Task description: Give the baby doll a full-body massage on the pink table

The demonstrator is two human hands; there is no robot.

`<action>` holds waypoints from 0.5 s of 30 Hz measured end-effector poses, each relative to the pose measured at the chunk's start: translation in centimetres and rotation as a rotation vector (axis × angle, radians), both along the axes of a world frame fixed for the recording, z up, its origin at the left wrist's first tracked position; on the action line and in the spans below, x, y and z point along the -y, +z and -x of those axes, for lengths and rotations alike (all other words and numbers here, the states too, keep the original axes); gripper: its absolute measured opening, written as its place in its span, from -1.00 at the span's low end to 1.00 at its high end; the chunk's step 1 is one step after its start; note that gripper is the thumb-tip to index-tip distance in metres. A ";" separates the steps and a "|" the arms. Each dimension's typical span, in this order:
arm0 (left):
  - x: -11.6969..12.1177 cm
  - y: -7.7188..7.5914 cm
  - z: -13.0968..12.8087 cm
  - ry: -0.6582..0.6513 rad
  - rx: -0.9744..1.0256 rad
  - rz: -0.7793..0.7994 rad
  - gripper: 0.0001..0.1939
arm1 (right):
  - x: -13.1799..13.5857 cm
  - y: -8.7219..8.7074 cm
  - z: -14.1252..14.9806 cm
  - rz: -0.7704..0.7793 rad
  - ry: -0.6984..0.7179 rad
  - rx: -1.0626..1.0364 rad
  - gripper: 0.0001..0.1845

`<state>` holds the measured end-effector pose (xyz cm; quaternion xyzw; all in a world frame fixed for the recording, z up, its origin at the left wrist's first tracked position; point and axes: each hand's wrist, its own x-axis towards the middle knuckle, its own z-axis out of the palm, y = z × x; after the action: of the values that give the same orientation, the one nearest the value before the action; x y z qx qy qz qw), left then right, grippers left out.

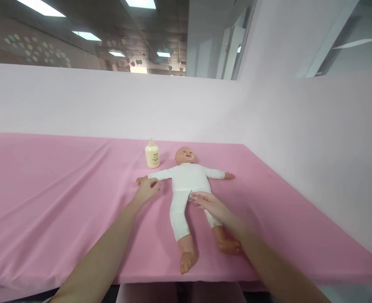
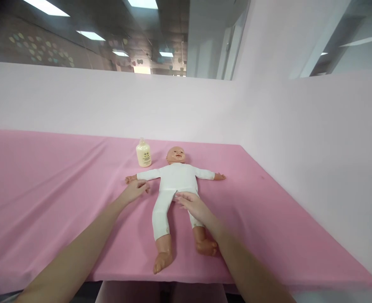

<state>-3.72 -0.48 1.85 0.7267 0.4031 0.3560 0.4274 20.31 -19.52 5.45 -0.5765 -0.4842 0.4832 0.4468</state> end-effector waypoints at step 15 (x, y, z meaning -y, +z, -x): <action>4.1 0.3 -2.6 -0.751 0.142 0.734 -0.51 | -0.6 0.3 0.1 -0.004 0.132 -0.145 -0.53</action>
<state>-1.10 -4.53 2.14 0.5977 0.1834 0.0622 0.7780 20.21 -18.97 5.77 -0.5059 -0.4884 0.5513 0.4490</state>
